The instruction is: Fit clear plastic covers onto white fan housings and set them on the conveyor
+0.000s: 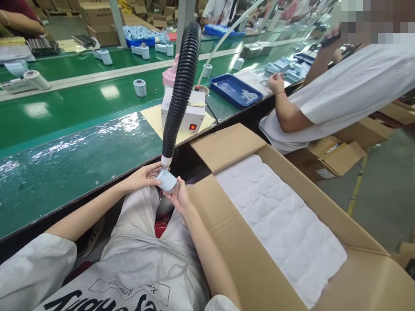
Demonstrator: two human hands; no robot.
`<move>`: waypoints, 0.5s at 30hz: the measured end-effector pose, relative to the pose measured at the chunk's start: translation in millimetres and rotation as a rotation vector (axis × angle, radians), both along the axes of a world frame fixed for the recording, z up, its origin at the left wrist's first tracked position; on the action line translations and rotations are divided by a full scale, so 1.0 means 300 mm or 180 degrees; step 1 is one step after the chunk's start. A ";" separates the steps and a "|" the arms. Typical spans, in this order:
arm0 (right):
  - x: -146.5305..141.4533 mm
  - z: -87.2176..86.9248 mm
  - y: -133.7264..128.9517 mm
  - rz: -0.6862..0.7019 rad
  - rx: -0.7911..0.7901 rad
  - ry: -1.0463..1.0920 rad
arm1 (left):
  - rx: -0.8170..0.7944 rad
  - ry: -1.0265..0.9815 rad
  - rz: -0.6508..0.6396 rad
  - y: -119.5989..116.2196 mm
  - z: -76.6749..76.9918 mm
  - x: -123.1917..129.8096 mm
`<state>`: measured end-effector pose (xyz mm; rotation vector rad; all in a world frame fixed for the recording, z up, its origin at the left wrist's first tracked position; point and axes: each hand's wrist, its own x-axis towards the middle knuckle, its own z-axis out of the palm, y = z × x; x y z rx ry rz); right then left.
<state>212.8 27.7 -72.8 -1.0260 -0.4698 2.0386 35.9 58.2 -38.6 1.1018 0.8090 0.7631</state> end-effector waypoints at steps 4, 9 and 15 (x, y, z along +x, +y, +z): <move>-0.016 0.004 0.019 0.0046 -0.0018 0.0129 | 0.0013 0.0064 0.0011 0.006 0.015 -0.024; -0.028 0.011 0.020 0.0261 -0.0031 0.0230 | 0.0058 0.0186 -0.0041 -0.026 0.044 -0.064; -0.015 0.012 0.017 0.0440 -0.0051 0.0321 | 0.0167 0.0254 -0.0041 -0.049 0.051 -0.077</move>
